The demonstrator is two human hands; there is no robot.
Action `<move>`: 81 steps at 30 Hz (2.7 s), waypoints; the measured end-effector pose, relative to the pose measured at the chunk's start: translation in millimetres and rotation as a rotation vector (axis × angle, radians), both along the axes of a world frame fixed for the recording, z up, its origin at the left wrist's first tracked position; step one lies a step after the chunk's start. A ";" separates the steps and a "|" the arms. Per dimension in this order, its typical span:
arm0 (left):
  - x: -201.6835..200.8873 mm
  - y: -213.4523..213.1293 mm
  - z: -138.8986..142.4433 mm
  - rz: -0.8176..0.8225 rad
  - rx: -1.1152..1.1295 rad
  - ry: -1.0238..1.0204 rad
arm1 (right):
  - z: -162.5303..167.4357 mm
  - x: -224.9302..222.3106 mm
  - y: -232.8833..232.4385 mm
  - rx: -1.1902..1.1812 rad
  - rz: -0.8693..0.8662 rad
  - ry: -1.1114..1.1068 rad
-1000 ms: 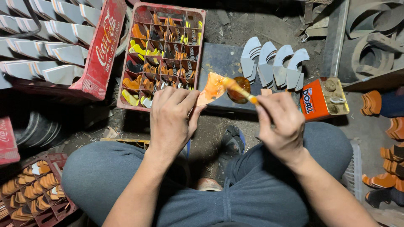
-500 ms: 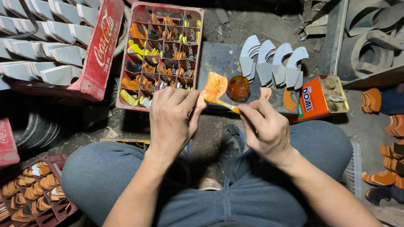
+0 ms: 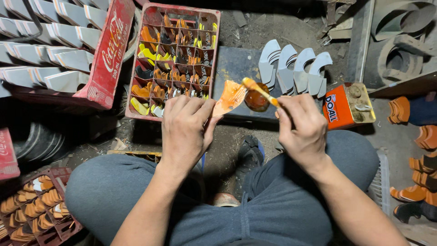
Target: The person sits on the floor and paints small curved shoe parts orange using a brush. They pick up each part from a crate, apply paint to both sides, and place the finished parts back into the crate.
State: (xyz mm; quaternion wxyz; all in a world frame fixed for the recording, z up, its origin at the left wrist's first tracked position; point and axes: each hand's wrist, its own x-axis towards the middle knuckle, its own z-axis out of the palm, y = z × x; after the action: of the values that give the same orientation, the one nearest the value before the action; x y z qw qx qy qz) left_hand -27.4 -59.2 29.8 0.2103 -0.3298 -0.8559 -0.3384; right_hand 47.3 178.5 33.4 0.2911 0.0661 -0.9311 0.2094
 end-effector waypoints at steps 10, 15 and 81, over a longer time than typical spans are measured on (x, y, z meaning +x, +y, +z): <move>0.5 1.6 0.0 -0.002 -0.060 0.020 | -3.6 -1.2 -4.7 0.020 0.016 0.006; -1.3 -1.2 0.4 0.002 -0.058 0.019 | -3.7 1.2 -2.6 0.013 0.148 0.022; 7.7 31.1 -72.4 -0.152 0.855 -1.050 | -1.2 -9.1 -22.4 -0.187 0.113 -0.063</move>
State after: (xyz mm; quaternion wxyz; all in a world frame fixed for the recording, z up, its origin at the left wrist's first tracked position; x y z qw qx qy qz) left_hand -19.7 -28.2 -42.7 -0.1454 -0.0691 -0.6099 -0.7760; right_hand 38.3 156.1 32.1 0.2544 0.0844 -0.9109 0.3136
